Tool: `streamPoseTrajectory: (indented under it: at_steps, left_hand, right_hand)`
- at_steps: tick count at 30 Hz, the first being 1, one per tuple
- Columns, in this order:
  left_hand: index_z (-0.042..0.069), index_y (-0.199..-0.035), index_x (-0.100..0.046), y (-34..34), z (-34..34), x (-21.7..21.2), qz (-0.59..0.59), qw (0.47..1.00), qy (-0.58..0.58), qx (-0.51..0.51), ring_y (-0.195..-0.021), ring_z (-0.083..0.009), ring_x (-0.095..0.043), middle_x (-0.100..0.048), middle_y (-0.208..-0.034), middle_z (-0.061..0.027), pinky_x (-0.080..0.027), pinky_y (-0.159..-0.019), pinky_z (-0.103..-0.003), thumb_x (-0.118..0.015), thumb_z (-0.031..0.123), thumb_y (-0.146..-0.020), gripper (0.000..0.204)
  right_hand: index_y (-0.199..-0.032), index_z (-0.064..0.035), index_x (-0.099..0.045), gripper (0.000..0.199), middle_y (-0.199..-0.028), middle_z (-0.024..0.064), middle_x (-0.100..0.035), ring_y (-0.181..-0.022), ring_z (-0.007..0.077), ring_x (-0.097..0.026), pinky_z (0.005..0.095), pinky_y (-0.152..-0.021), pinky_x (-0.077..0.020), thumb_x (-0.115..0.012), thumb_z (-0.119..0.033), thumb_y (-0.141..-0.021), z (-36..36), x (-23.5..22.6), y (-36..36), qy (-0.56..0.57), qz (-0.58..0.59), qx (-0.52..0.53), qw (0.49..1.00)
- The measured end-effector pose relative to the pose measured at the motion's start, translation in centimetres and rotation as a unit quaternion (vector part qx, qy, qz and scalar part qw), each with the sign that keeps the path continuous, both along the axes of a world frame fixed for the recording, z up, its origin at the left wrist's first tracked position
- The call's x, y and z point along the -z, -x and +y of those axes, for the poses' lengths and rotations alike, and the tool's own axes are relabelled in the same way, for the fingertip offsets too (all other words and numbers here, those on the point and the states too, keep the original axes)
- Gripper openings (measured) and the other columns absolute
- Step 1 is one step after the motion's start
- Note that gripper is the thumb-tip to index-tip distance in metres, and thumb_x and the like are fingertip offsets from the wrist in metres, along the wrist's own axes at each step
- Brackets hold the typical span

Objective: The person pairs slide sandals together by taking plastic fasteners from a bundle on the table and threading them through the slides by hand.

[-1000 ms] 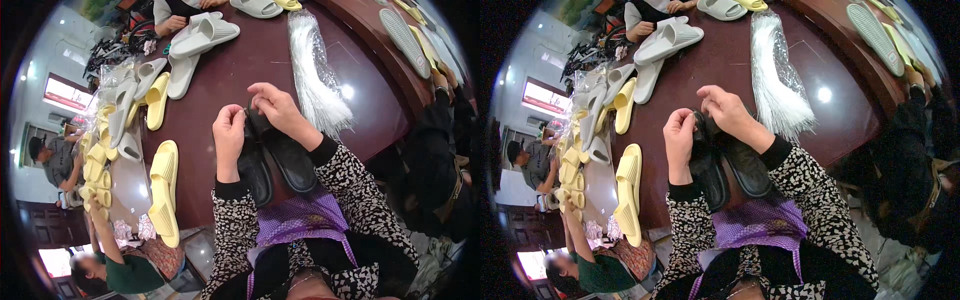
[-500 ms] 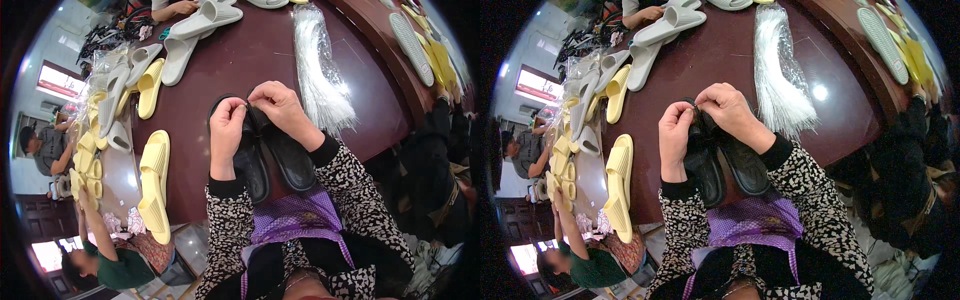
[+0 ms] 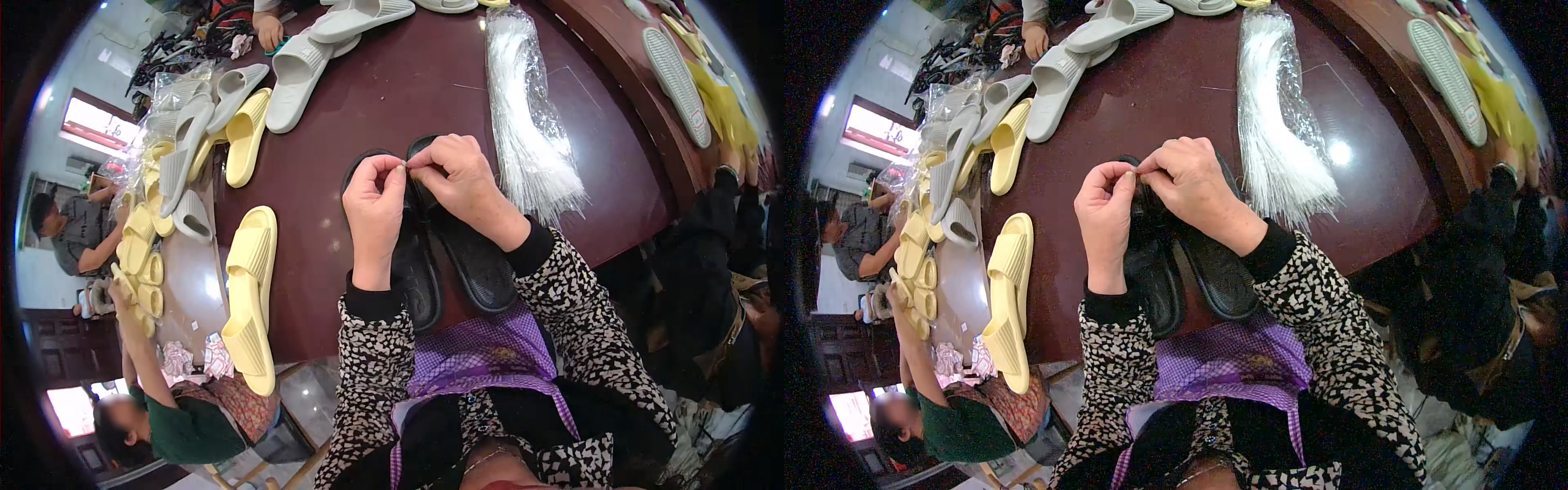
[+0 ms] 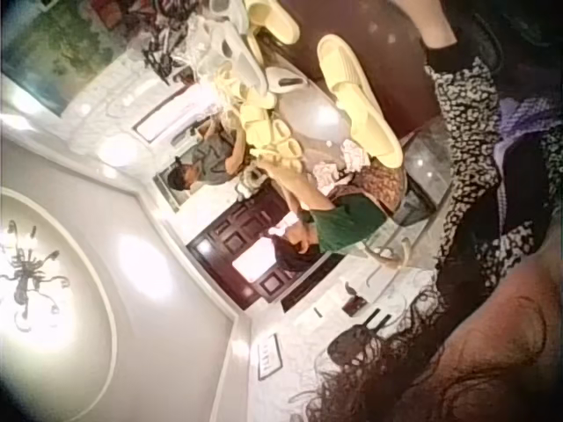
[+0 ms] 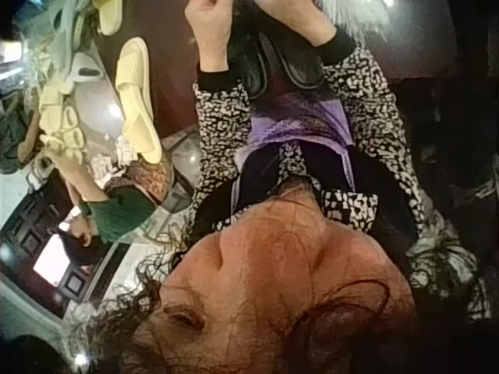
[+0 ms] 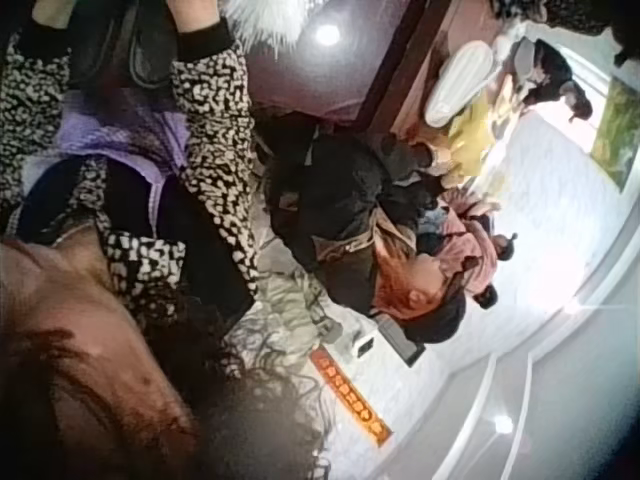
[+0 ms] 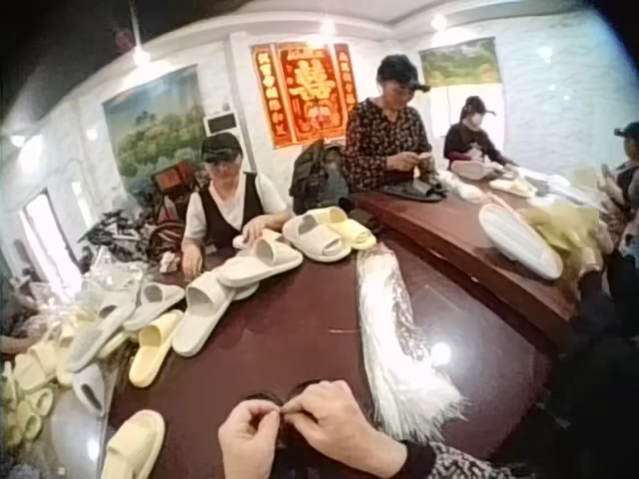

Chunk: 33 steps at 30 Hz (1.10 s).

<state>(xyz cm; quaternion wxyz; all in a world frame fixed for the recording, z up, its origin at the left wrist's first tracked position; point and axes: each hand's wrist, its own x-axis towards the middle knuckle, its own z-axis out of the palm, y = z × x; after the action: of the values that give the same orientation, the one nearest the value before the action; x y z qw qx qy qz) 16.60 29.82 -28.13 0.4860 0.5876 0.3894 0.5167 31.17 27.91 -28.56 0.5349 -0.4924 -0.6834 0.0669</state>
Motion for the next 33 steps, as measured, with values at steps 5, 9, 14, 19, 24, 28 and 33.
streamPoseTrajectory:
  at_steps: [5, 9, 14, 19, 24, 28, 33]
  left_hand:
    - [0.0, -0.088, -0.062, -0.27, -0.05, 0.32, 0.039, 0.997, -0.059, -0.041, -0.067, -0.0043, -0.05, -0.059, -0.077, 0.0018, -0.042, -0.059, -0.021, -0.062, 0.001, -0.086, 0.001]
    - [0.0, -0.088, -0.062, -0.22, 0.02, 0.58, 0.06, 0.993, -0.084, -0.059, -0.067, -0.0063, -0.052, -0.059, -0.077, -0.0001, -0.044, -0.06, -0.022, -0.062, 0.0, -0.085, 0.003]
    - [0.0, -0.087, -0.062, -0.42, -0.17, 0.34, 0.079, 0.99, -0.097, -0.069, -0.067, -0.0076, -0.053, -0.059, -0.077, -0.0019, -0.044, -0.061, -0.023, -0.063, 0.0, -0.084, 0.003]
    - [-0.001, -0.086, -0.061, -0.51, -0.39, 0.05, 0.109, 0.983, -0.119, -0.088, -0.067, -0.0102, -0.055, -0.06, -0.079, -0.0043, -0.045, -0.061, -0.024, -0.063, -0.002, -0.083, 0.004]
    - [-0.001, -0.086, -0.061, -0.5, -0.51, 0.09, 0.127, 0.976, -0.146, -0.103, -0.068, -0.0139, -0.057, -0.061, -0.08, -0.0068, -0.047, -0.063, -0.026, -0.062, -0.003, -0.082, 0.004]
    - [-0.001, -0.086, -0.061, -0.45, -0.49, 0.1, 0.131, 0.972, -0.163, -0.108, -0.07, -0.0154, -0.058, -0.062, -0.081, -0.008, -0.048, -0.063, -0.027, -0.062, -0.003, -0.082, 0.005]
    - [-0.001, -0.087, -0.062, -0.61, -0.54, 0.02, 0.143, 0.964, -0.195, -0.109, -0.07, -0.0164, -0.059, -0.062, -0.082, -0.0096, -0.048, -0.064, -0.027, -0.062, -0.003, -0.081, 0.007]
  right_hand:
    - [-0.076, -0.0074, -0.067, 0.006, -0.069, 0.0028, -0.059, -0.069, 0.0203, -0.056, 0.0323, -0.072, -0.0393, -0.071, -0.005, -0.072, 0.0, 0.01, 0.04, -0.005, 0.001, 0.01, 1.0]
    - [-0.075, -0.0074, -0.067, 0.006, -0.068, 0.0027, -0.058, -0.068, 0.0201, -0.056, 0.0326, -0.072, -0.0392, -0.071, -0.005, -0.072, 0.07, 0.2, 0.12, -0.007, 0.003, 0.01, 1.0]
    - [-0.075, -0.0073, -0.066, 0.006, -0.067, 0.0028, -0.058, -0.067, 0.02, -0.056, 0.0328, -0.073, -0.0391, -0.071, -0.005, -0.072, 0.15, 0.32, 0.1, -0.01, 0.009, 0.012, 1.0]
    - [-0.075, -0.007, -0.067, 0.005, -0.066, 0.0029, -0.058, -0.066, 0.0202, -0.056, 0.0326, -0.073, -0.0394, -0.071, -0.006, -0.072, 0.04, 0.27, 0.16, -0.005, 0.012, 0.011, 1.0]
    - [-0.075, -0.0068, -0.067, 0.005, -0.067, 0.0033, -0.058, -0.067, 0.0205, -0.057, 0.0323, -0.074, -0.0398, -0.071, -0.006, -0.072, 0.04, 0.27, 0.26, -0.002, 0.013, 0.011, 1.0]
    - [-0.076, -0.0068, -0.067, 0.005, -0.067, 0.0037, -0.059, -0.067, 0.0205, -0.057, 0.0321, -0.074, -0.0398, -0.071, -0.006, -0.073, 0.02, 0.37, 0.37, 0.0, 0.015, 0.01, 1.0]
    - [-0.076, -0.0064, -0.067, 0.005, -0.068, 0.0041, -0.06, -0.068, 0.0209, -0.058, 0.0317, -0.074, -0.0407, -0.071, -0.006, -0.073, -0.09, 0.3, 0.33, 0.004, 0.017, 0.009, 1.0]
